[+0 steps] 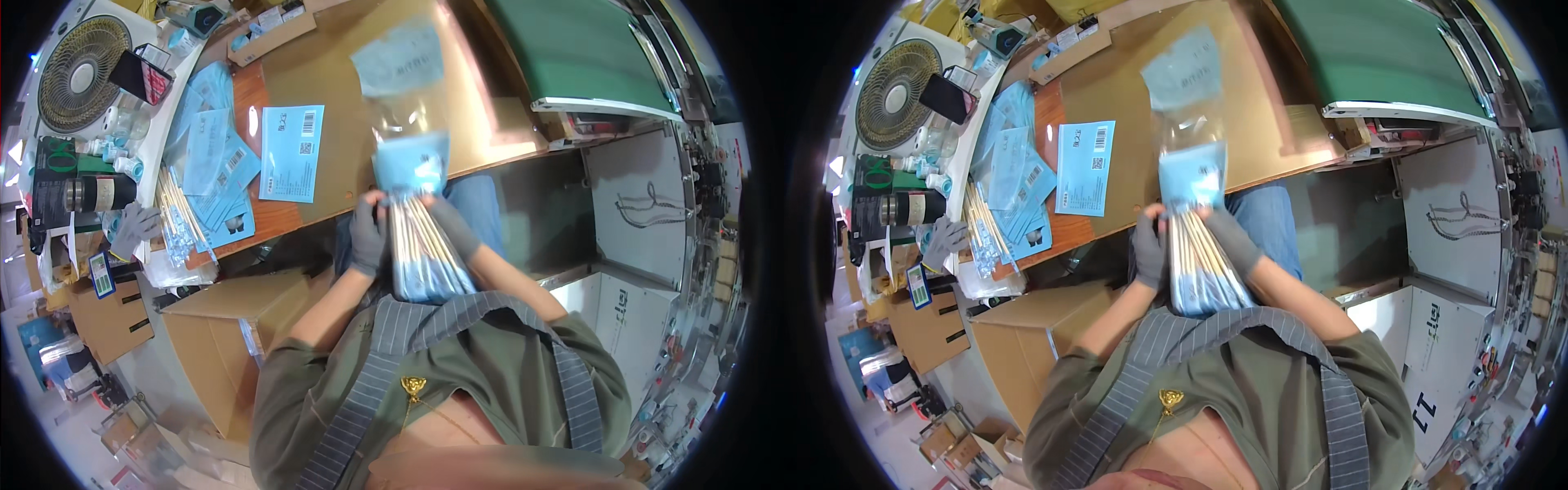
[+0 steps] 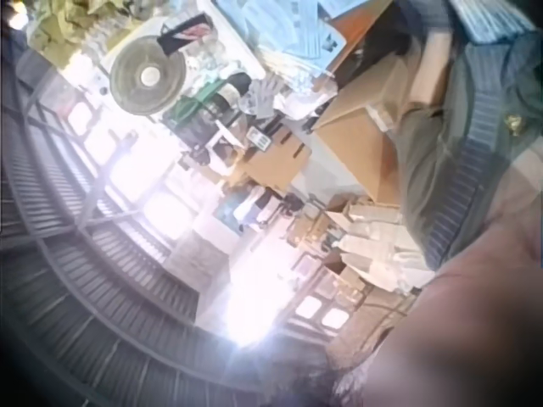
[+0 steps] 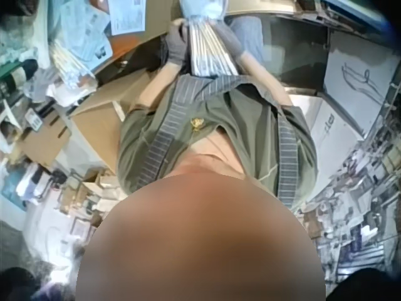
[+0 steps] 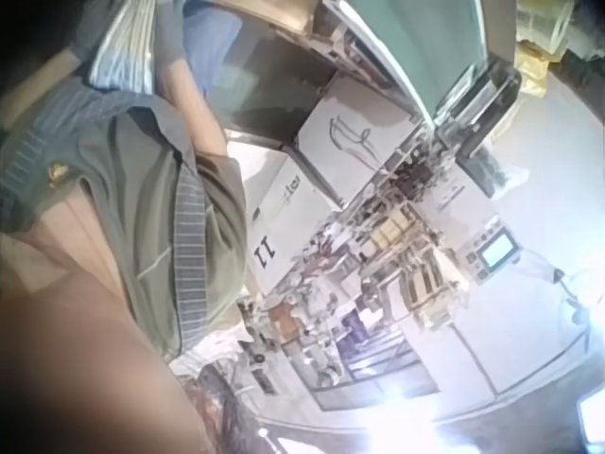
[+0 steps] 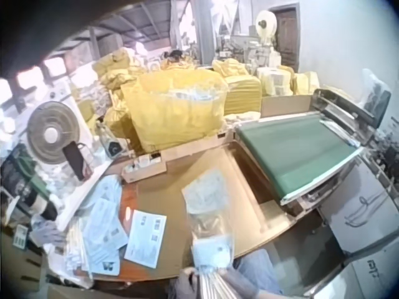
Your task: Packaging bundles of incense sticks into plastic sleeves and placing them in boxes.
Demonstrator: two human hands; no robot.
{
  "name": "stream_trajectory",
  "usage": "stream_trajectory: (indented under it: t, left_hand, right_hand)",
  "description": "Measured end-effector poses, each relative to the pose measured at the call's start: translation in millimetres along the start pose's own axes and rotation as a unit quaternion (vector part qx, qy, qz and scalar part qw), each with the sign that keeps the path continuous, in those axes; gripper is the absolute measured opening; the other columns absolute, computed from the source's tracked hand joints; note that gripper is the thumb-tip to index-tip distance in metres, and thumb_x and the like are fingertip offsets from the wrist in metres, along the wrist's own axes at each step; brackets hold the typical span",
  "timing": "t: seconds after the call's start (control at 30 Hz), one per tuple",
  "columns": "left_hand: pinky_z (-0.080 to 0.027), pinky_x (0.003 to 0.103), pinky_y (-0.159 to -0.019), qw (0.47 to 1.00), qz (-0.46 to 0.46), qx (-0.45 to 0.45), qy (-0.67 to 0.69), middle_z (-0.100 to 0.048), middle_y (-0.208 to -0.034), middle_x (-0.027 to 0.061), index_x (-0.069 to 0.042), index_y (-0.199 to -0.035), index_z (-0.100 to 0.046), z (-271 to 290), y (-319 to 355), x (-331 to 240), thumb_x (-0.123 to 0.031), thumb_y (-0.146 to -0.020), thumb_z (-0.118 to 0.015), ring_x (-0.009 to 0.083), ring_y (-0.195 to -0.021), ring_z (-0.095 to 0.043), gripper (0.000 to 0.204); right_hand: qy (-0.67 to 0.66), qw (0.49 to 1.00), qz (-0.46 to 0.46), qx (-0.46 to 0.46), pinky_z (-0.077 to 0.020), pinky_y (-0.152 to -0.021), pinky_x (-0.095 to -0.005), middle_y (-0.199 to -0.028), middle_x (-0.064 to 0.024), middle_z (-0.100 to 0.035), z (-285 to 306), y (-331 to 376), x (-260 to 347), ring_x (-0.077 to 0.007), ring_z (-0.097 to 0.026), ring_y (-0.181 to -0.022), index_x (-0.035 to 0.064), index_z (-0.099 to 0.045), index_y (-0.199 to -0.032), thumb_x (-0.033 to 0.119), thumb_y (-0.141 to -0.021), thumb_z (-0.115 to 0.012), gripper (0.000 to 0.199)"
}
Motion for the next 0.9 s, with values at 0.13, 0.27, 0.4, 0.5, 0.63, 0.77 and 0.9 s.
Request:
stream_trajectory:
  t: [0.13,0.27,0.4,0.5,0.63,0.77,0.9]
  left_hand:
    - [-0.046,0.038,-0.076,0.995,-0.023,-0.085,0.051,-0.058,-0.09,0.0166,-0.002,-0.101,-0.055,-4.3,-60.8,-19.6,-0.013,-0.092,-0.049,0.0324,-0.087,-0.059,0.015]
    - [-0.047,0.041,-0.077,0.988,-0.13,0.048,-0.06,-0.059,-0.097,0.0181,-0.003,-0.102,-0.055,15.6,10.7,-34.0,-0.013,-0.09,-0.05,0.0347,-0.09,-0.059,0.017]
    - [-0.048,0.041,-0.075,0.99,-0.053,0.129,-0.031,-0.06,-0.094,0.0178,-0.004,-0.1,-0.056,20.1,47.5,-13.9,-0.013,-0.087,-0.053,0.0364,-0.085,-0.059,0.016]
    - [-0.048,0.042,-0.073,0.99,-0.103,0.066,-0.074,-0.061,-0.091,0.0162,-0.004,-0.1,-0.057,19.1,6.9,-32.6,-0.013,-0.085,-0.056,0.0367,-0.081,-0.06,0.017]
    - [-0.048,0.035,-0.071,0.991,-0.134,0.016,-0.012,-0.063,-0.085,0.0167,-0.002,-0.099,-0.06,24.6,-88.7,-94.6,-0.016,-0.086,-0.058,0.0285,-0.079,-0.063,0.02]
    - [-0.049,0.041,-0.071,0.954,-0.226,0.054,-0.191,-0.063,-0.085,0.0146,-0.005,-0.093,-0.059,17.9,-131.2,-72.5,-0.018,-0.086,-0.058,0.0333,-0.08,-0.061,0.015]
    - [-0.05,0.041,-0.068,0.924,-0.281,0.115,-0.231,-0.063,-0.084,0.0129,-0.006,-0.091,-0.061,-5.6,-46.5,-21.1,-0.011,-0.081,-0.06,0.0317,-0.076,-0.062,0.012]
  right_hand:
    - [0.286,0.926,0.224,-0.104,-0.0527,-0.071,-0.0289,-0.099,-0.0091,-0.062,5.5,-44.1,66.7,-0.0166,-0.063,-0.083,0.0008,-0.049,-0.114,0.04,-0.094,-0.051,0.044]
    - [0.302,0.952,0.029,-0.021,-0.0372,-0.1,-0.0331,-0.118,-0.0128,-0.057,39.8,19.7,-15.3,-0.0184,-0.051,-0.113,-0.0026,-0.041,-0.131,0.035,-0.096,-0.047,0.052]
    - [0.515,0.852,-0.04,-0.088,-0.048,-0.08,-0.0339,-0.094,-0.0191,-0.067,29.9,54.4,-10.1,-0.0242,-0.064,-0.089,-0.001,-0.063,-0.106,0.049,-0.087,-0.058,0.054]
    - [0.755,0.617,0.055,-0.215,-0.0491,-0.062,-0.0385,-0.076,-0.0165,-0.065,-1.9,25.6,62.2,-0.0309,-0.064,-0.07,0.007,-0.067,-0.088,0.043,-0.081,-0.061,0.037]
    - [0.728,0.53,0.347,-0.262,-0.049,-0.058,-0.0409,-0.069,-0.0157,-0.062,-34.8,-16.0,146.0,-0.0323,-0.064,-0.067,0.0108,-0.055,-0.095,0.031,-0.079,-0.065,0.027]
    - [0.78,0.492,0.334,-0.196,-0.0492,-0.061,-0.0442,-0.074,-0.0155,-0.063,-37.4,-49.5,152.1,-0.0361,-0.063,-0.071,0.0139,-0.051,-0.101,0.023,-0.083,-0.059,0.022]
    - [0.807,0.486,0.297,-0.153,-0.0497,-0.063,-0.0444,-0.082,-0.0116,-0.063,-0.6,-17.6,89.1,-0.0339,-0.063,-0.071,0.014,-0.053,-0.095,0.024,-0.079,-0.062,0.021]
Point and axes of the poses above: each hand's wrist, its own y-axis away from the middle knuckle, its own z-axis out of the back of the hand, x = y × z, the point moved 8 cm from there along -y, towards the middle knuckle
